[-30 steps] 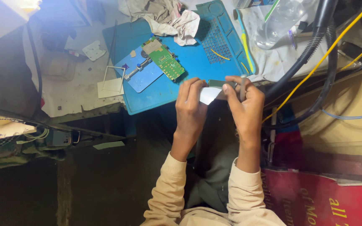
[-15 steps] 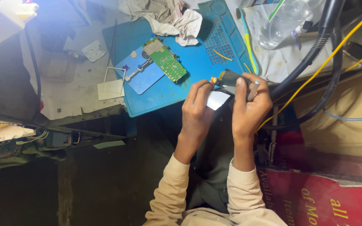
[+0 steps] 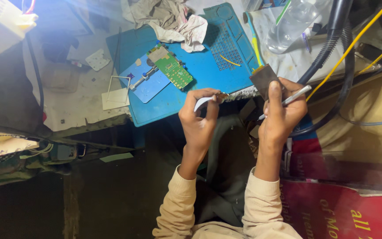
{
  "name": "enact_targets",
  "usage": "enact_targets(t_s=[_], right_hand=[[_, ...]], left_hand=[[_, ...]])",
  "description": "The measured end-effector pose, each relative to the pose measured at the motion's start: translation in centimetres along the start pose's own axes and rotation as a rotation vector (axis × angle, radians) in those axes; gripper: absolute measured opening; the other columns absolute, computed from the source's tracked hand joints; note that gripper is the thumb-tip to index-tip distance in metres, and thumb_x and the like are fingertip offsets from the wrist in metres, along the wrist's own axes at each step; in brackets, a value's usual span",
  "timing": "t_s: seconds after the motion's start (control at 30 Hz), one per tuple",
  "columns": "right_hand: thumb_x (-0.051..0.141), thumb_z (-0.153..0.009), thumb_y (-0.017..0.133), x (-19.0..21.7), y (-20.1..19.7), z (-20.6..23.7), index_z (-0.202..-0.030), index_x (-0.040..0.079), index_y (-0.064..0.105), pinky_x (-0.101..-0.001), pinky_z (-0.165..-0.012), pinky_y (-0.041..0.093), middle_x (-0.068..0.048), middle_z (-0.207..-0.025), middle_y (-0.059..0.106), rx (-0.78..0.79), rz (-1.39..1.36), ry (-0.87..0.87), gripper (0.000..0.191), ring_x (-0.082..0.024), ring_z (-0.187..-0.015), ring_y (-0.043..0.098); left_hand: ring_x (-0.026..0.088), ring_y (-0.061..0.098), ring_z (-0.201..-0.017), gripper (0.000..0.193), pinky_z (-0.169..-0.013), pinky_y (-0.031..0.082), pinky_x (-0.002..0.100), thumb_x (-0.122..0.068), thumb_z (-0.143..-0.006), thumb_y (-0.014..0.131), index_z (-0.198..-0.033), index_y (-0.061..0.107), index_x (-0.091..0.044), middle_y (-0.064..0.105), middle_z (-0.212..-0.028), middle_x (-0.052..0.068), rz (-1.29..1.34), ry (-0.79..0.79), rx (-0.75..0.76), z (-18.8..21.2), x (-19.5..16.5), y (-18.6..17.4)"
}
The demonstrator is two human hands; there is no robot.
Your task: The person sits at a repair bench and uses a pen-shaped hand tool to trace along the edge of a small white sheet on the mat. They lift and reposition the sheet, briefly handle a phone battery, then continue running the tool along the edge of a black rectangular component.
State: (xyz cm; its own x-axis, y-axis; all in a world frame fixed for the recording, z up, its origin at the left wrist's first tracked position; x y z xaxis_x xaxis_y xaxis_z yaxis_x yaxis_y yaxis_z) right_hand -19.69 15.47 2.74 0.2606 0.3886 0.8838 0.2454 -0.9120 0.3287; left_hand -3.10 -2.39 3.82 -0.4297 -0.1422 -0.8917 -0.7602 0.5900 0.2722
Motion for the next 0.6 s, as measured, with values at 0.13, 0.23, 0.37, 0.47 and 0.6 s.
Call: enact_targets(t_s=[0.13, 0.23, 0.37, 0.47, 0.6], right_hand=[[0.006, -0.103, 0.075, 1.0, 1.1, 0.5, -0.113, -0.002, 0.059, -0.0212, -0.05, 0.03, -0.004, -0.084, 0.063, 0.031, -0.01, -0.011, 0.02, -0.004, -0.056, 0.043], [0.006, -0.101, 0.076, 1.3, 1.5, 0.5, -0.113, -0.001, 0.059, -0.0212, -0.05, 0.031, -0.003, -0.083, 0.063, 0.045, -0.022, -0.008, 0.022, -0.004, -0.056, 0.044], [0.007, -0.101, 0.077, 1.0, 1.2, 0.6, -0.112, -0.001, 0.06, -0.0213, -0.05, 0.032, -0.004, -0.083, 0.065, 0.044, -0.016, 0.034, 0.021, -0.004, -0.056, 0.045], [0.007, -0.101, 0.077, 0.4, 1.0, 0.7, -0.113, -0.002, 0.061, -0.0206, -0.051, 0.033, -0.003, -0.082, 0.063, 0.068, 0.012, 0.043, 0.022, -0.004, -0.057, 0.045], [0.006, -0.102, 0.075, -1.8, 2.5, -0.1, -0.116, -0.003, 0.061, -0.0219, -0.069, 0.049, -0.004, -0.093, 0.069, 0.14, 0.229, -0.011, 0.022, -0.008, -0.078, 0.061]], left_hand=[[0.011, 0.068, -0.084, 0.009, -0.076, 0.055, 0.025, -0.004, -0.101, 0.065, -0.107, 0.061, 0.002, 0.071, -0.094, 0.006, 0.209, -0.181, -0.027, 0.3, 2.5, -0.3], [0.011, 0.068, -0.079, 0.01, -0.073, 0.055, 0.025, -0.003, -0.101, 0.067, -0.108, 0.063, 0.002, 0.07, -0.088, 0.007, 0.304, -0.222, -0.035, 0.2, 3.3, -0.5], [0.012, 0.069, -0.079, 0.012, -0.073, 0.056, 0.027, -0.003, -0.1, 0.068, -0.109, 0.065, 0.004, 0.07, -0.089, 0.008, 0.338, -0.233, -0.018, 0.0, 3.6, -0.6], [0.012, 0.07, -0.081, 0.012, -0.073, 0.057, 0.027, -0.003, -0.099, 0.068, -0.109, 0.065, 0.003, 0.071, -0.091, 0.008, 0.33, -0.233, -0.016, 0.1, 3.5, -0.6], [0.011, 0.069, -0.084, 0.012, -0.075, 0.056, 0.026, -0.003, -0.1, 0.068, -0.11, 0.066, 0.002, 0.071, -0.095, 0.007, 0.318, -0.22, 0.002, 0.1, 3.3, -0.3]])
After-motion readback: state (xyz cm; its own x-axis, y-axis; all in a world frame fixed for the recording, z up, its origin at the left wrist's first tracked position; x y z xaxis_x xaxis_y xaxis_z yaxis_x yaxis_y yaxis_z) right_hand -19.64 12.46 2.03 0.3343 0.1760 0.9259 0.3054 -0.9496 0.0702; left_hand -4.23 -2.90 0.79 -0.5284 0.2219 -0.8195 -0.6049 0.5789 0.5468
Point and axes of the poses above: each hand's wrist, its own z-axis away from the middle knuckle, its own y-axis out of the palm, x = y × z, the point moved 10 cm from there along -z, towards the middle knuckle
